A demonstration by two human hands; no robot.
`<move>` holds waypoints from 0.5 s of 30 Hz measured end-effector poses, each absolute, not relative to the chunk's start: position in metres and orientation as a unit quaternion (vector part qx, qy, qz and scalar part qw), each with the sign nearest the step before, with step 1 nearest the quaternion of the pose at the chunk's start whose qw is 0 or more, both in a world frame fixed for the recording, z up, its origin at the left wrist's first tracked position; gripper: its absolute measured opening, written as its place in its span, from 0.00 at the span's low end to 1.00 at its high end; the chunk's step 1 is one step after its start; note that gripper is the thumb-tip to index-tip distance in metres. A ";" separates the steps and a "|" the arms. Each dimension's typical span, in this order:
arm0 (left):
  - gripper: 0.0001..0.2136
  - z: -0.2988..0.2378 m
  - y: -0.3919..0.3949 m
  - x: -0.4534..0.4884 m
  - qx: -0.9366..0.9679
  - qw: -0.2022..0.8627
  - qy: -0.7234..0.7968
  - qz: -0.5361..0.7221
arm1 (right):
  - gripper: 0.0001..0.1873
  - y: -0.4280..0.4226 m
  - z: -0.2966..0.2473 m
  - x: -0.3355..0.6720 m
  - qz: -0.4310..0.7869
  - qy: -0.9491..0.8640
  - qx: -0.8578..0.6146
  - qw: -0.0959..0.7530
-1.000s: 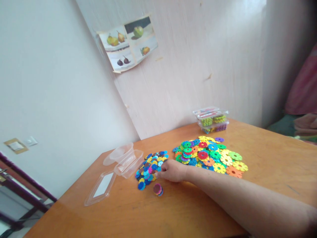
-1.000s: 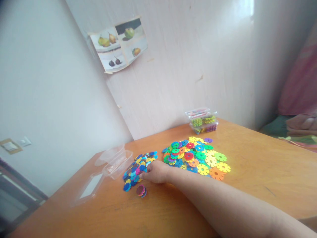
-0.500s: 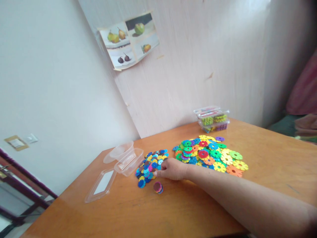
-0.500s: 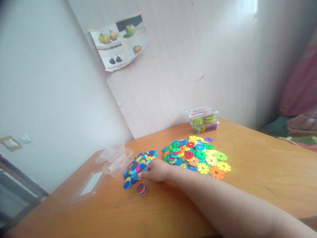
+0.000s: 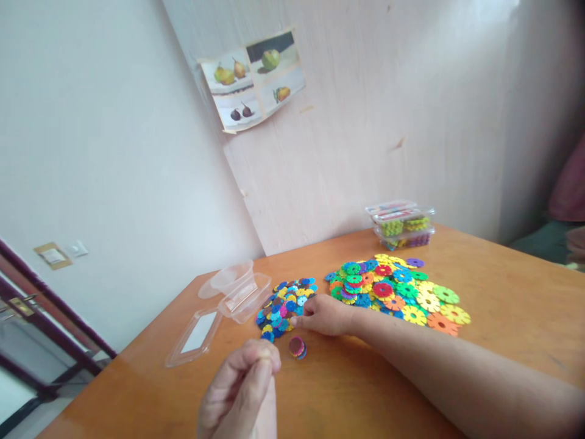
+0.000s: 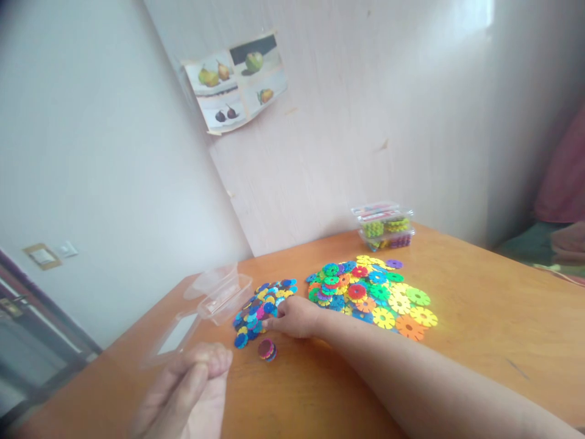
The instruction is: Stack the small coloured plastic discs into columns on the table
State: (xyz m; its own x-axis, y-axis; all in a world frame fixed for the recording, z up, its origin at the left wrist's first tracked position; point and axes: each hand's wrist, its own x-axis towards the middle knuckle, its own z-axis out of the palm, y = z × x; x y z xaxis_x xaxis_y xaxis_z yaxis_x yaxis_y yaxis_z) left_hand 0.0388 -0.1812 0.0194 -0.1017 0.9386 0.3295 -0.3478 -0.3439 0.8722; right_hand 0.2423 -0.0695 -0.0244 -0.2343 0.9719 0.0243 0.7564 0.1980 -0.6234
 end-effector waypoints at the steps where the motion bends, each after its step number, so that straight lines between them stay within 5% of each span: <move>1: 0.13 0.019 -0.177 0.046 0.446 0.487 0.325 0.677 | 0.30 -0.069 -0.025 0.242 0.254 -0.743 -0.582 0.214; 8: 0.17 0.002 -0.159 0.057 0.334 0.578 0.336 0.665 | 0.27 -0.066 -0.031 0.242 0.238 -0.747 -0.578 0.226; 15: 0.10 -0.003 -0.155 0.057 0.369 0.594 0.295 0.651 | 0.24 -0.066 -0.032 0.242 0.247 -0.744 -0.577 0.228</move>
State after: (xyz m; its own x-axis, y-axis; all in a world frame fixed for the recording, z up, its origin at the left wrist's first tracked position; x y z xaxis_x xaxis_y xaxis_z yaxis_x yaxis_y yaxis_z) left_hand 0.0569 -0.1551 -0.0035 -0.0221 0.9913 0.1301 -0.5556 -0.1203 0.8227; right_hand 0.2423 -0.0665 -0.0320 -0.2296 0.9718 0.0530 0.7467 0.2108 -0.6308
